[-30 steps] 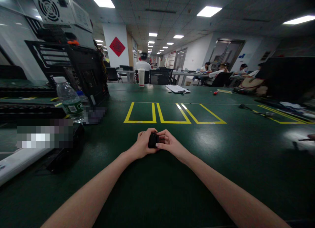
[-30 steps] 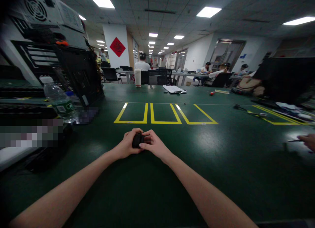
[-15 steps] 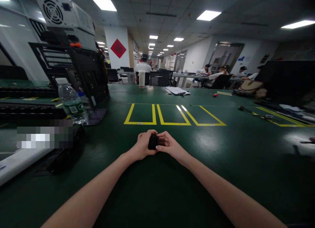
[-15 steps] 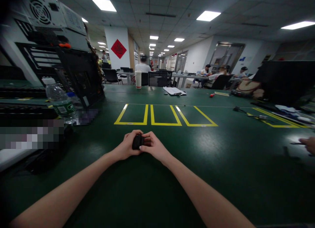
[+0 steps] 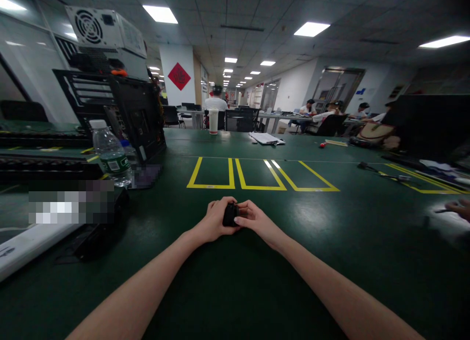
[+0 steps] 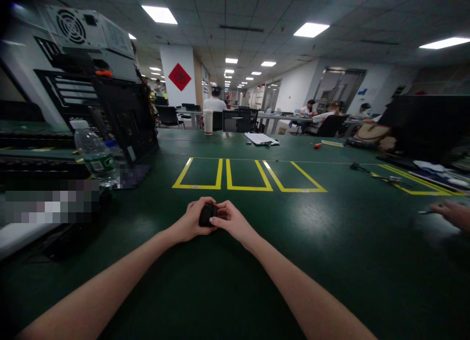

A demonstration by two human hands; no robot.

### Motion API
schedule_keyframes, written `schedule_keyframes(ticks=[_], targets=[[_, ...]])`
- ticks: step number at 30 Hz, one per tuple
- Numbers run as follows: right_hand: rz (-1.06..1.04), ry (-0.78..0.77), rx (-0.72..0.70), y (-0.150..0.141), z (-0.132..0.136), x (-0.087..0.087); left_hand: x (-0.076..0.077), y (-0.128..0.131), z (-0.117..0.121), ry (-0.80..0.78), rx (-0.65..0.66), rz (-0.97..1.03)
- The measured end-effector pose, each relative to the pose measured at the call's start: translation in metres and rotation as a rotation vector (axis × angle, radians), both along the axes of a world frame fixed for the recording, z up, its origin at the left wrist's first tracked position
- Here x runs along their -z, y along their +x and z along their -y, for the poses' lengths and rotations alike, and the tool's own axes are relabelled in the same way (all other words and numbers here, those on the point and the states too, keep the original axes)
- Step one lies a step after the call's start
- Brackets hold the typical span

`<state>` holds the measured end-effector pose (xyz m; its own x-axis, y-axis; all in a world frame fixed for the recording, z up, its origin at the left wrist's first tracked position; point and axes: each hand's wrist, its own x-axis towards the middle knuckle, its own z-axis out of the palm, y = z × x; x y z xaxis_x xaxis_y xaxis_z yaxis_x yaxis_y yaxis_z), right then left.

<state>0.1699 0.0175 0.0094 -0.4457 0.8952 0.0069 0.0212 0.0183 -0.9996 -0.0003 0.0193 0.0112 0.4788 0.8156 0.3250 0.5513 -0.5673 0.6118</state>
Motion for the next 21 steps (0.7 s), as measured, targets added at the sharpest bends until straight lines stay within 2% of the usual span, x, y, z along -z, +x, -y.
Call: schedule_keyframes(ticks=[3,7,12,17,21], targets=[[-0.017,0.015,0.012,-0.001,0.0,0.0,0.006,0.001,-0.003,0.014,-0.007,0.013],[-0.006,0.013,0.058,-0.003,-0.001,0.002,0.007,0.001,-0.004,-0.018,-0.015,0.017],[0.011,-0.02,0.061,-0.003,-0.002,0.003,0.003,0.0,-0.002,-0.006,0.0,0.013],[-0.007,0.034,-0.003,0.0,0.001,0.0,-0.005,-0.001,0.002,-0.051,0.012,-0.011],[0.005,0.025,0.039,0.0,0.001,0.002,-0.012,-0.002,0.007,-0.071,0.041,-0.011]])
